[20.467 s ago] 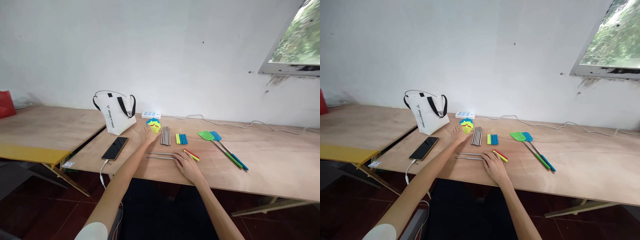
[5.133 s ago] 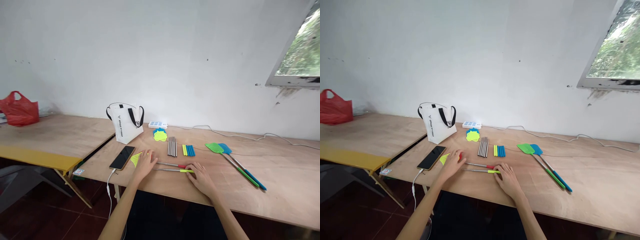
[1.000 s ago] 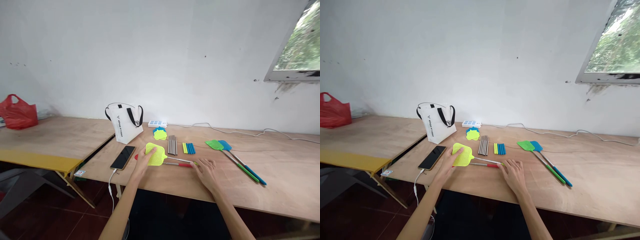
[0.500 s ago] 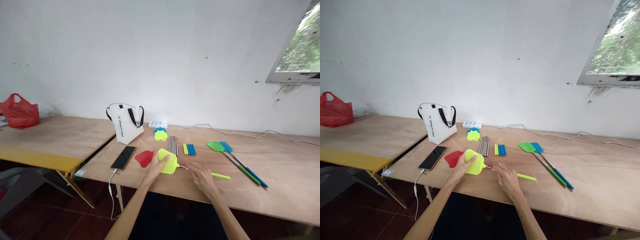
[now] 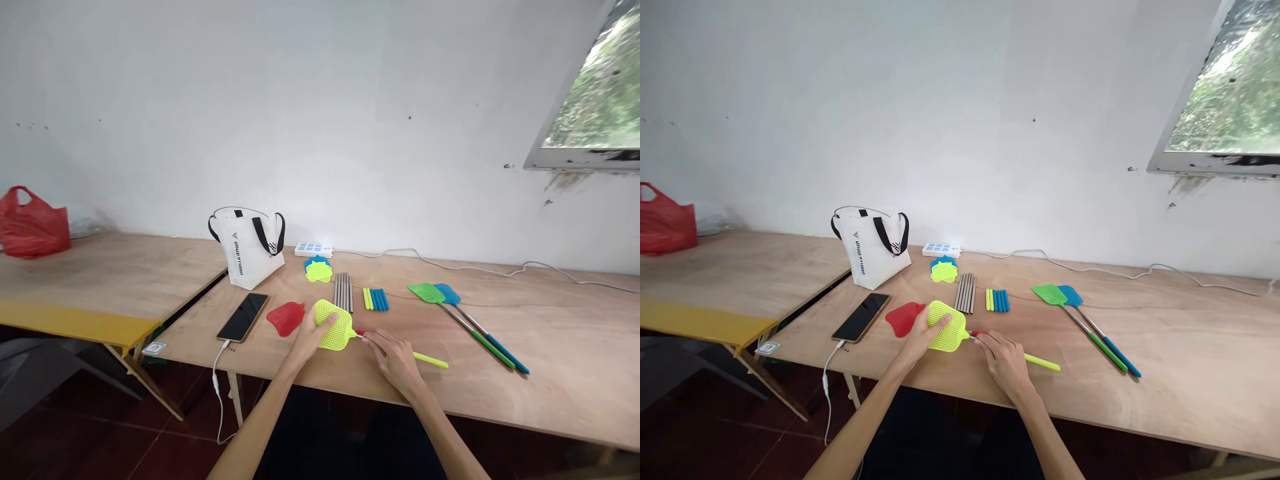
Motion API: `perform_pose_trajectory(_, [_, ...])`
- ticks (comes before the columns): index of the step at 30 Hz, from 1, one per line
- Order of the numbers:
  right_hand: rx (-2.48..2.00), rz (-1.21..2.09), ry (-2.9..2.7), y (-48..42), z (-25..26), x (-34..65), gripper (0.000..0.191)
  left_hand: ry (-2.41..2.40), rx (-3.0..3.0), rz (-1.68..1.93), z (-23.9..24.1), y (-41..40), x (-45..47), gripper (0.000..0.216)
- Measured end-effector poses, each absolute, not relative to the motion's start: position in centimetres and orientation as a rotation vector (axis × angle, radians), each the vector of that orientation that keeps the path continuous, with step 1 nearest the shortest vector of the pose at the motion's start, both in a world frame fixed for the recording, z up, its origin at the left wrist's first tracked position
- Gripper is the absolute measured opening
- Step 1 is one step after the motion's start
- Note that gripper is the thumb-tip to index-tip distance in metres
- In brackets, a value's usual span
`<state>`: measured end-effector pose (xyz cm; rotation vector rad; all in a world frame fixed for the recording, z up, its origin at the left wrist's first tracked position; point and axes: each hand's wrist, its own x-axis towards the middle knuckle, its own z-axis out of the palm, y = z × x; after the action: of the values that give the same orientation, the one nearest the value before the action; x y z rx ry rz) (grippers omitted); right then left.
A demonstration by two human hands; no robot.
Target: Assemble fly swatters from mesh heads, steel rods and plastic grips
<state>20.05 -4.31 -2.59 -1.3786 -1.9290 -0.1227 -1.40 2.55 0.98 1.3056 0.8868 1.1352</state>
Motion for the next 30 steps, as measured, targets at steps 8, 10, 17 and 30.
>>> perform_pose_trajectory(8, [-1.402,-0.016,-1.978,-4.6,-2.0,19.5,0.034,0.882,1.487,0.926,3.2,3.6,-5.1,0.042])
perform_pose_trajectory(10, [-1.415,-0.007,-1.988,-4.6,-2.0,19.7,0.031,0.902,1.531,0.896,3.7,4.0,-6.6,0.042])
perform_pose_trajectory(17, [-1.477,-0.037,-2.043,-4.1,-2.7,20.7,0.028,1.219,1.842,0.836,4.1,5.5,-11.4,0.04])
perform_pose_trajectory(30, [-1.631,-0.221,-1.973,-3.4,-4.7,21.0,0.036,1.929,2.27,0.536,0.6,7.1,-10.4,0.041])
